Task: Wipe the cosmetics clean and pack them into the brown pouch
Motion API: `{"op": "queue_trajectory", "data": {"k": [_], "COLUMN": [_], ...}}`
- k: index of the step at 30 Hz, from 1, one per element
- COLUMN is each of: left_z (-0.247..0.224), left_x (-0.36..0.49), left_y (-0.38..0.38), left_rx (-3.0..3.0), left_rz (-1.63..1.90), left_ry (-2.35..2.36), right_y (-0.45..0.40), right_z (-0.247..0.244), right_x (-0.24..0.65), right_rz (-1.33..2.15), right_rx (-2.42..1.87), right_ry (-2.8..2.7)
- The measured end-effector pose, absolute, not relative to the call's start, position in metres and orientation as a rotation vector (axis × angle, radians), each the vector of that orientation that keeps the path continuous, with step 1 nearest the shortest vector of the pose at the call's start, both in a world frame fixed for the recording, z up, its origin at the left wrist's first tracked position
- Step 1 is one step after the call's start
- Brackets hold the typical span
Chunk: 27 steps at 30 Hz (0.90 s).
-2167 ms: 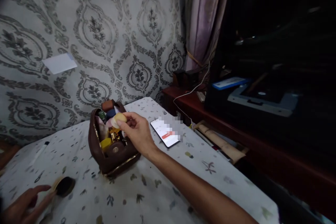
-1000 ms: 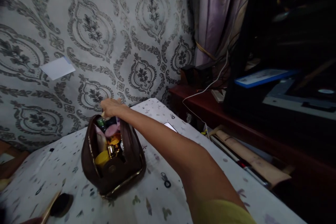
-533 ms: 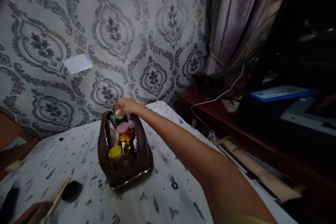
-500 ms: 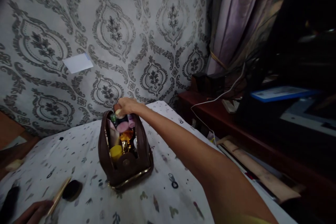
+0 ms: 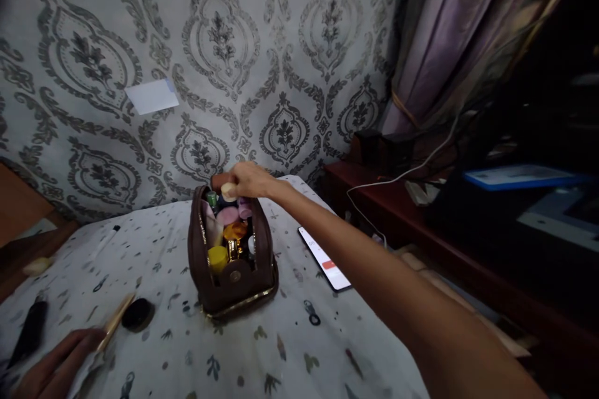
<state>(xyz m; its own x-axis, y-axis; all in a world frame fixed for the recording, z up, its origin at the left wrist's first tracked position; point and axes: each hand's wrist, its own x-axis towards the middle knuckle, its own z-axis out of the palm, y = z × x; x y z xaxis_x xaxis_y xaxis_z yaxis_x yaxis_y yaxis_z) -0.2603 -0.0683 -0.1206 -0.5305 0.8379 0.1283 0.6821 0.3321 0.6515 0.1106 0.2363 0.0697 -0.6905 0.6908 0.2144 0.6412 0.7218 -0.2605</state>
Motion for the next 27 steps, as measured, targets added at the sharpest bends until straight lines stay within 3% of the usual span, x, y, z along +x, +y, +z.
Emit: {"op": "queue_trajectory", "data": {"k": [21, 27], "left_z": [-0.125, -0.12], "left_x": [-0.262, -0.257], "left_y": [-0.069, -0.07], "left_rx": [1.404, 1.388], "left_rz": [0.971, 0.985], "left_ry": [2.369, 2.349], "right_y": [0.202, 0.211], "right_z": [0.049, 0.061], "right_x": [0.132, 0.103], "right_rz": [0.153, 0.093], "right_rx": [-0.874, -1.103], "right_ry": [-2.638, -2.668]}}
